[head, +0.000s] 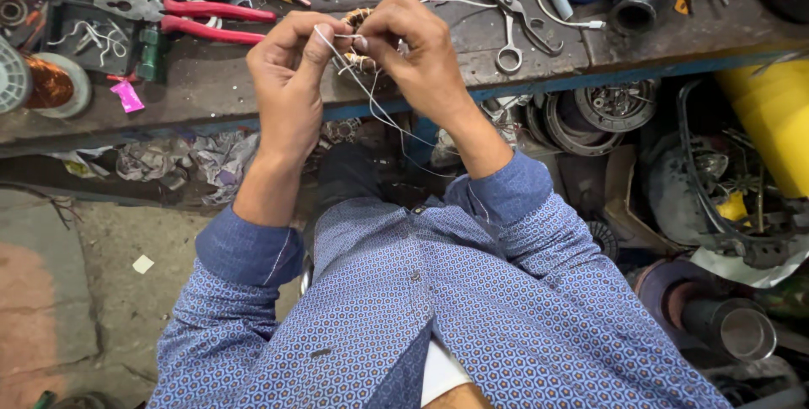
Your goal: The person winds white insulated wire around a cylindrical motor stator core, securing the wire with a knot and using a screwdriver to tuck the ends into the slots. The person continues to wrap and adjust the wire by hand throughout the clip.
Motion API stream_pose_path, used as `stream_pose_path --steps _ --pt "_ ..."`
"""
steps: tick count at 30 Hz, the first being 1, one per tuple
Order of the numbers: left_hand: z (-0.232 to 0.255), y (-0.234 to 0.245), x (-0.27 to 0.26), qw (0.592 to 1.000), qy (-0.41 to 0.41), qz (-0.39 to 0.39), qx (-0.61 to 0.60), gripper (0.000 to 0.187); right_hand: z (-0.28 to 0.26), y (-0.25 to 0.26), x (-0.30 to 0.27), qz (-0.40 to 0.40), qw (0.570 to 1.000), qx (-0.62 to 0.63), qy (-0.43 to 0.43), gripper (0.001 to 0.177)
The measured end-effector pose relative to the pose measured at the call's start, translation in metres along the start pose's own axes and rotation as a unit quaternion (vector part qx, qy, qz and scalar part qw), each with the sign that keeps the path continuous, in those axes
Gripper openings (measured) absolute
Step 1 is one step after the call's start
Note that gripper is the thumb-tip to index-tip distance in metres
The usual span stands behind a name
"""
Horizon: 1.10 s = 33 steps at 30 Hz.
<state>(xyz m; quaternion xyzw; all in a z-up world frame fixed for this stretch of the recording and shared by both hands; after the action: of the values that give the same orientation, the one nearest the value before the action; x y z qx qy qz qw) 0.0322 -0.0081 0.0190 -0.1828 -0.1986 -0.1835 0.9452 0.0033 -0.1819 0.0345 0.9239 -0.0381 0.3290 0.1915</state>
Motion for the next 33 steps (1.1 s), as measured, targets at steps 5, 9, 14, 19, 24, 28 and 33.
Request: stream_pose_path --steps 5,9,14,19,24,28,33 --pt "0.001 0.003 -0.008 1.0 0.008 0.011 0.014 0.015 0.019 -0.005 -0.003 0.027 0.996 0.084 -0.01 0.005" --pt "-0.007 0.004 -0.012 0.999 -0.008 0.039 0.027 0.017 0.045 -0.013 0.017 0.062 0.969 0.223 -0.087 0.002" --pt "-0.001 0.011 -0.017 0.978 -0.1 0.115 0.144 0.031 0.011 0.005 0.037 0.026 0.972 0.233 -0.023 0.003" --pt "0.008 0.009 -0.026 0.991 -0.07 0.083 0.082 0.018 -0.018 0.021 0.025 -0.099 0.991 0.087 0.032 0.008" --pt "-0.025 -0.01 -0.024 0.993 0.113 -0.022 -0.011 0.019 -0.009 0.022 0.005 -0.074 0.989 0.121 -0.026 0.009" --pt "-0.036 -0.017 -0.027 0.991 0.129 -0.024 -0.028 0.018 0.005 0.025 -0.009 -0.021 0.988 0.14 -0.063 0.009" --pt "-0.042 -0.016 -0.024 0.991 0.129 -0.002 -0.04 0.016 0.018 0.021 -0.012 -0.006 0.975 0.205 -0.09 0.013"
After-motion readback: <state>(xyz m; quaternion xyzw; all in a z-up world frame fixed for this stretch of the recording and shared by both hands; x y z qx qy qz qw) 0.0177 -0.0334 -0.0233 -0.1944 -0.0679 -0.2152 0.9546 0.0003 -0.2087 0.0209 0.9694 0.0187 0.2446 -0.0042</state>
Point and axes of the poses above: each hand's wrist, its own x-axis towards the middle knuckle, its own y-axis out of the back of the hand, z = x × y, the point moved 4 cm from there along x, towards the middle knuckle, and after that the axes turned 1 degree about -x, right-handed, at the moved point
